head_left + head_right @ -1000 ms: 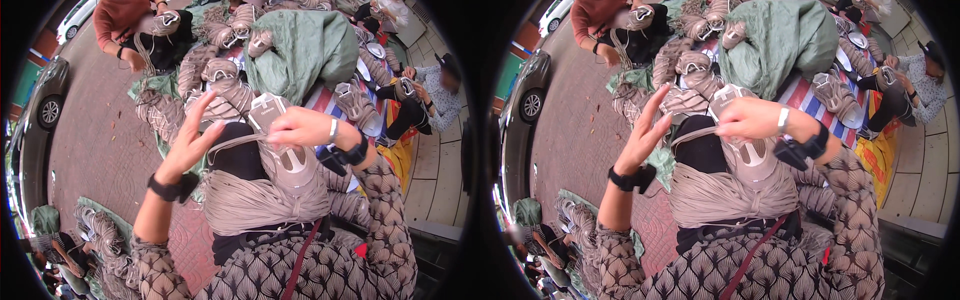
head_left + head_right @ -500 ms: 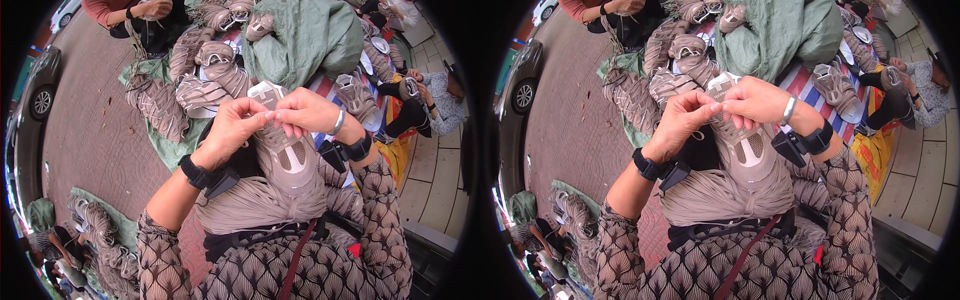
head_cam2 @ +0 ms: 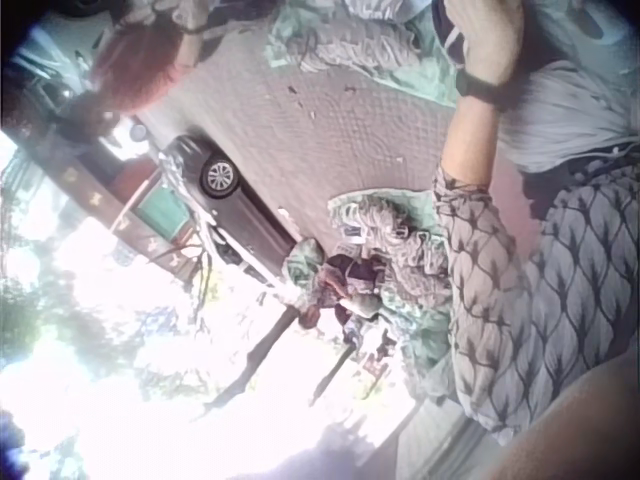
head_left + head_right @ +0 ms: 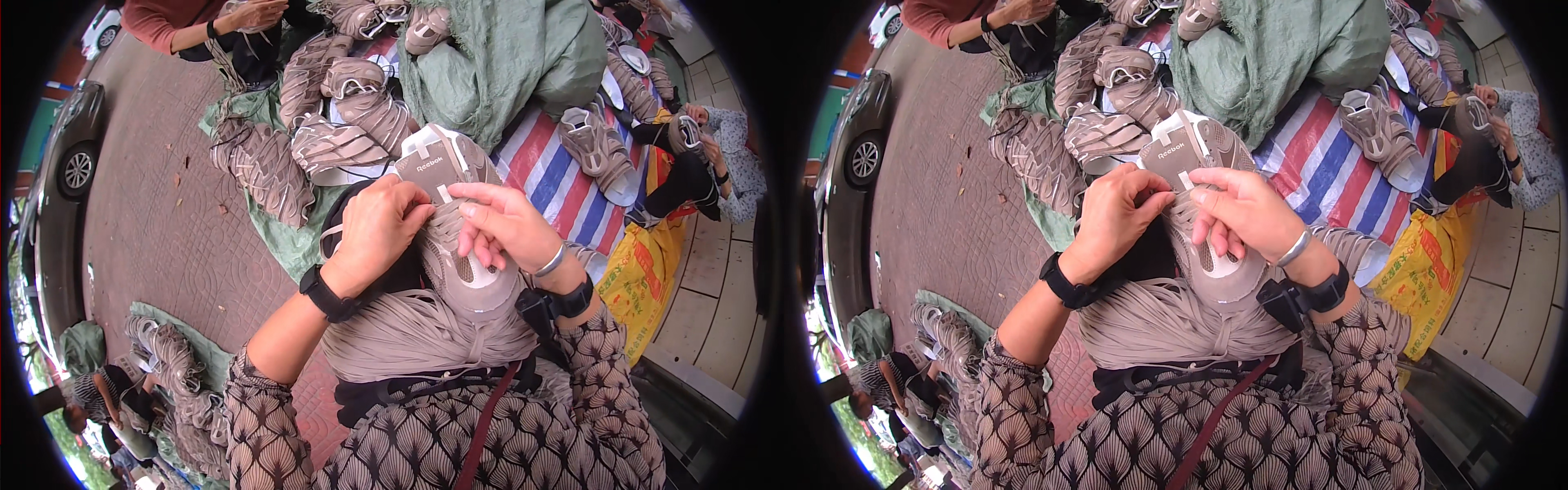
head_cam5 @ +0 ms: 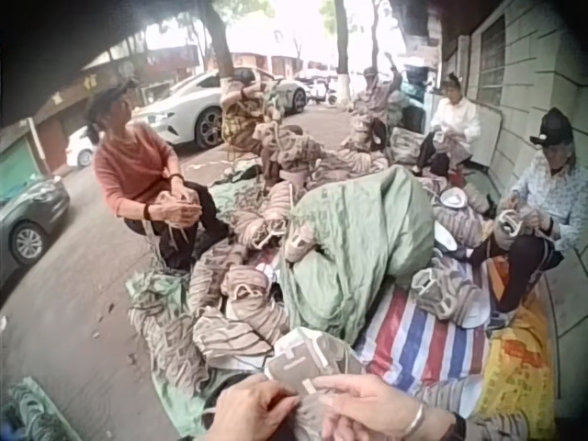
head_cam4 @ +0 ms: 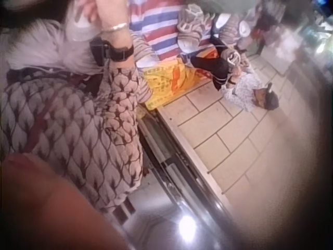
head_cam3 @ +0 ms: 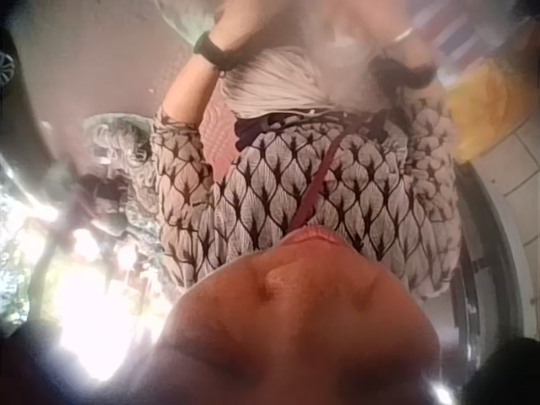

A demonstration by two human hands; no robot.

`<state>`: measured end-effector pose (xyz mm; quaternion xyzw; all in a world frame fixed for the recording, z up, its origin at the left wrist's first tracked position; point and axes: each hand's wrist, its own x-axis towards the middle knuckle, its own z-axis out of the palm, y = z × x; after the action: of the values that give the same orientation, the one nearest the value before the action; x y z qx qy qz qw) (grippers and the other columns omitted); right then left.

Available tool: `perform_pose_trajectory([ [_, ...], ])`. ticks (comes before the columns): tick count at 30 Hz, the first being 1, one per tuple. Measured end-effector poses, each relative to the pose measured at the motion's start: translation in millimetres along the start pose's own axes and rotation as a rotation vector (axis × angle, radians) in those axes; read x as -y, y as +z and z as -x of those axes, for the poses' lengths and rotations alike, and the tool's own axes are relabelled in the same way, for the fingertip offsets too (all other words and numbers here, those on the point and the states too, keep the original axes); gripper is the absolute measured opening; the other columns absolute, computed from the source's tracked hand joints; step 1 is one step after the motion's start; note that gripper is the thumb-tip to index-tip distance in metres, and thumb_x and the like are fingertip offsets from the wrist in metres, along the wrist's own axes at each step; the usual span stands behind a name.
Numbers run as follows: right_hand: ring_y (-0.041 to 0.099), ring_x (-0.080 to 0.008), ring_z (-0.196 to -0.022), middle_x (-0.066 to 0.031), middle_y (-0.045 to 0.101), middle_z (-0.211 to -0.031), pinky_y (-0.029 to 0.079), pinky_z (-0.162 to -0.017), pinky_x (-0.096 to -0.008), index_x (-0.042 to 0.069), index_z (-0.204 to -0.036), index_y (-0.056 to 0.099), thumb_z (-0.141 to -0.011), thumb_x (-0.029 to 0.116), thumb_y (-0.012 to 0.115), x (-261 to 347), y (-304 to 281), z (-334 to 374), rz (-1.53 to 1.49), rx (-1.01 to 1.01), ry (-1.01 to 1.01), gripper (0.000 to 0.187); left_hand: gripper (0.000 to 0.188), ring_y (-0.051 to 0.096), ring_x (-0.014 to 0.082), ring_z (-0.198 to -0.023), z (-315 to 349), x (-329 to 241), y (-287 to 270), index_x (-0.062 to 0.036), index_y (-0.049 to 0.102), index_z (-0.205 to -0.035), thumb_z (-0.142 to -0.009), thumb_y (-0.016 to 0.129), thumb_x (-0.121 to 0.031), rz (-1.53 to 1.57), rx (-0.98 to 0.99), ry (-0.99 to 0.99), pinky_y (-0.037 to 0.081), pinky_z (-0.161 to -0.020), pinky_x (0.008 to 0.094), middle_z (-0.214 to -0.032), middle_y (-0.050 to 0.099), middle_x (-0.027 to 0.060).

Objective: The person is sitting on the ground outdoors, lacing a beige Reebok sneaker. They thread the laces through the eyelets and tie them into a knot. Other people are visible in the background, also working on shoes.

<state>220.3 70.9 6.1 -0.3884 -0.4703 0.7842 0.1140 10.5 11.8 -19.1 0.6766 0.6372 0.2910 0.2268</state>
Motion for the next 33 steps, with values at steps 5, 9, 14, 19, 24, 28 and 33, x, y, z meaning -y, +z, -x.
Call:
perform_pose_trajectory([
  [5, 0.055, -0.0084, -0.050, -0.0062, 0.061, -0.074, 0.043, -0.039, -0.0207, -0.004, -0.130, 0.049, -0.101, 0.022, 0.050, -10, -11, -7, -0.329, 0.072, -0.044, 0.039, 0.013, 0.061, 0.0192, -0.062, -2, 1, 5, -0.0025, 0.070, -0.083, -0.079, 0.075, -0.014, 0.057, -0.027, -0.112, 0.047, -0.058, 0.0319, -0.073, 0.064, 0.0092],
  [9, 0.054, -0.0082, -0.050, -0.0033, 0.058, -0.072, 0.043, -0.040, -0.0209, -0.004, -0.126, 0.053, -0.101, 0.022, 0.050, -19, -17, -10, -0.416, 0.081, -0.067, 0.036, 0.012, 0.054, 0.0116, -0.059, 1, 3, 9, -0.0016, 0.070, -0.083, -0.080, 0.075, -0.011, 0.257, -0.047, -0.192, 0.045, -0.056, 0.0281, -0.070, 0.062, 0.0042],
  [14, 0.053, -0.0080, -0.051, -0.0025, 0.057, -0.072, 0.043, -0.040, -0.0215, -0.004, -0.125, 0.054, -0.101, 0.021, 0.050, -21, -16, -10, -0.464, 0.087, -0.075, 0.036, 0.011, 0.052, 0.0108, -0.060, -3, 1, 13, -0.0021, 0.068, -0.083, -0.080, 0.075, -0.010, 0.215, -0.092, -0.195, 0.044, -0.056, 0.0273, -0.070, 0.059, 0.0019],
  [19, 0.053, -0.0087, -0.051, -0.0020, 0.056, -0.071, 0.042, -0.040, -0.0220, -0.005, -0.125, 0.054, -0.100, 0.021, 0.051, -26, -17, -9, -0.454, 0.066, -0.095, 0.035, 0.012, 0.055, 0.0187, -0.060, -9, -6, 26, -0.0048, 0.067, -0.081, -0.078, 0.076, -0.012, -0.179, -0.167, 0.046, 0.045, -0.057, 0.0321, -0.068, 0.056, 0.0069],
  [24, 0.053, -0.0094, -0.049, -0.0019, 0.055, -0.069, 0.043, -0.040, -0.0227, -0.005, -0.122, 0.055, -0.101, 0.020, 0.050, -27, -16, -8, -0.527, 0.068, -0.095, 0.034, 0.019, 0.050, 0.0012, -0.069, -11, 7, 17, 0.0005, 0.071, -0.089, -0.085, 0.077, -0.016, 0.586, 0.082, -0.312, 0.041, -0.058, 0.0192, -0.079, 0.062, -0.0057],
  [28, 0.054, -0.0091, -0.049, -0.0021, 0.055, -0.070, 0.044, -0.040, -0.0221, -0.005, -0.123, 0.055, -0.101, 0.020, 0.050, -29, -16, -9, -0.529, 0.059, -0.123, 0.034, 0.022, 0.052, 0.0060, -0.065, -12, 4, 19, -0.0011, 0.069, -0.083, -0.082, 0.079, -0.021, 0.376, 0.008, -0.247, 0.042, -0.057, 0.0231, -0.072, 0.062, -0.0015],
  [33, 0.055, -0.0087, -0.051, -0.0021, 0.055, -0.070, 0.045, -0.040, -0.0215, -0.005, -0.125, 0.055, -0.101, 0.019, 0.050, -31, -15, -7, -0.496, 0.067, -0.131, 0.034, 0.029, 0.055, 0.0166, -0.058, -16, 6, 11, -0.0017, 0.065, -0.075, -0.078, 0.081, -0.026, -0.034, -0.041, -0.027, 0.043, -0.055, 0.0308, -0.066, 0.059, 0.0062],
])
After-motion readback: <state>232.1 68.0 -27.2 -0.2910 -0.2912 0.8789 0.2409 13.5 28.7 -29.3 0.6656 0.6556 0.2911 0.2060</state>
